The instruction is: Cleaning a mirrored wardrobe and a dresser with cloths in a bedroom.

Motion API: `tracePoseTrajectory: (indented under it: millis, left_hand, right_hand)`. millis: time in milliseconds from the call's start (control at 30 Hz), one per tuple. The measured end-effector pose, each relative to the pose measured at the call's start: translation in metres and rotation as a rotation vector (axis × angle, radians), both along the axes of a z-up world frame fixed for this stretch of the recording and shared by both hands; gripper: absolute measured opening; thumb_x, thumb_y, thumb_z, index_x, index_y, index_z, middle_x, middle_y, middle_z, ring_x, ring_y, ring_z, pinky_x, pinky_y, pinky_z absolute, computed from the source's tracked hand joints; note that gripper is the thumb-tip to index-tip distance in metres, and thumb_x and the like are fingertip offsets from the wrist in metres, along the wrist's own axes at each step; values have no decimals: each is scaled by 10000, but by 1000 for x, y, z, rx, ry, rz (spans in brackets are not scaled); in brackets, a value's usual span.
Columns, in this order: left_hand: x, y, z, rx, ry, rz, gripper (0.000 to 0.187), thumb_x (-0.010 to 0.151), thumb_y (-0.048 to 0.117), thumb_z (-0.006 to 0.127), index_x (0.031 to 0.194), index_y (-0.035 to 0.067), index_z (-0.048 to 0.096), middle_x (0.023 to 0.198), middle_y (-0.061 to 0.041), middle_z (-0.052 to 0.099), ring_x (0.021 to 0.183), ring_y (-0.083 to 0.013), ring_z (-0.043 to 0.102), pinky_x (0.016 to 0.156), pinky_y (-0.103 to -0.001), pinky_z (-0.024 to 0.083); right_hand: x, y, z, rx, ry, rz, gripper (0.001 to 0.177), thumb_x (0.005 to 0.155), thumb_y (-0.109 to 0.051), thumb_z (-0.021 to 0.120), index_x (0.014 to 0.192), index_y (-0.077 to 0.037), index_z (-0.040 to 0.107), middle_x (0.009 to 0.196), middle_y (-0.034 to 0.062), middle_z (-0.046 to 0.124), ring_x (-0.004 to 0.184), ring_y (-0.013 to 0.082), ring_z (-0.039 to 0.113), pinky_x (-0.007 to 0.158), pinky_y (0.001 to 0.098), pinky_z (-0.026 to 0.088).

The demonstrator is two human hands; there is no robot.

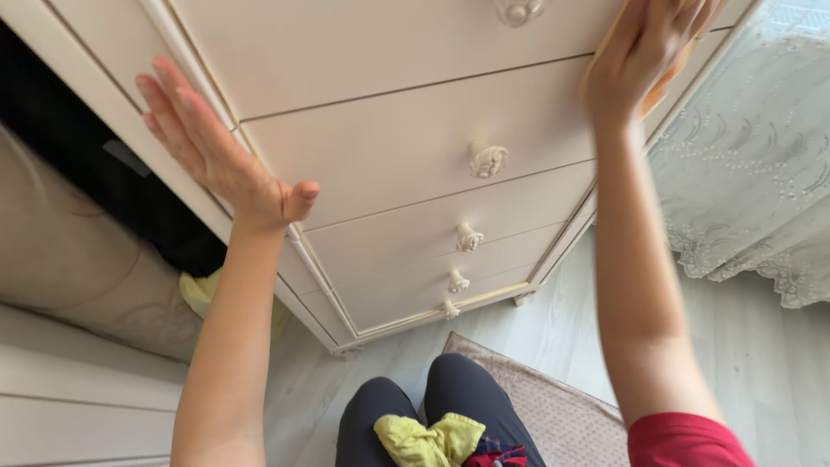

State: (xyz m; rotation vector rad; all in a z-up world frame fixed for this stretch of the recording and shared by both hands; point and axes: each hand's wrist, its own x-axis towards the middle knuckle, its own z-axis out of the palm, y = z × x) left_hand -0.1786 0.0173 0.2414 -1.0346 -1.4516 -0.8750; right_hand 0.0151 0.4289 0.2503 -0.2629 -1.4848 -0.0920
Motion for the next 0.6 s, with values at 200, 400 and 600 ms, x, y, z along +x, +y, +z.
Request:
tracePoseTrajectory:
  millis: [200, 400, 600]
  left_hand:
    - [1, -1, 1, -60, -73, 83, 1073, 863, 834, 338, 1583, 68, 130, 1665, -226, 231, 1604, -397, 140, 1314, -497, 45]
    - [-1, 2, -3, 29, -118, 27, 1097, 833, 846, 294, 1624, 111, 98, 1716, -154, 240, 1606, -304, 125, 1299, -444, 54]
    - [-12, 1, -15, 132, -172, -101, 1130, 801, 845, 312, 1694, 201, 60, 1749, -78, 181, 1599, -206, 78, 1323, -402, 8]
  right_hand:
    - [-58, -124, -23, -504, -168, 219, 385, 1159, -202, 501, 1514, -53, 500, 1650, 296, 252, 1559, 496, 80, 1303, 623, 129]
    - [-86, -221, -5, -495, -338, 53, 495, 1127, -214, 511, 1556, -4, 377, 1648, 359, 161, 1561, 565, 11, 1320, 658, 127]
    - [-102, -290, -75, 98, -482, 183, 577, 1109, -157, 533, 1658, -121, 358, 1721, 109, 197, 1614, 381, 73, 1345, 534, 38]
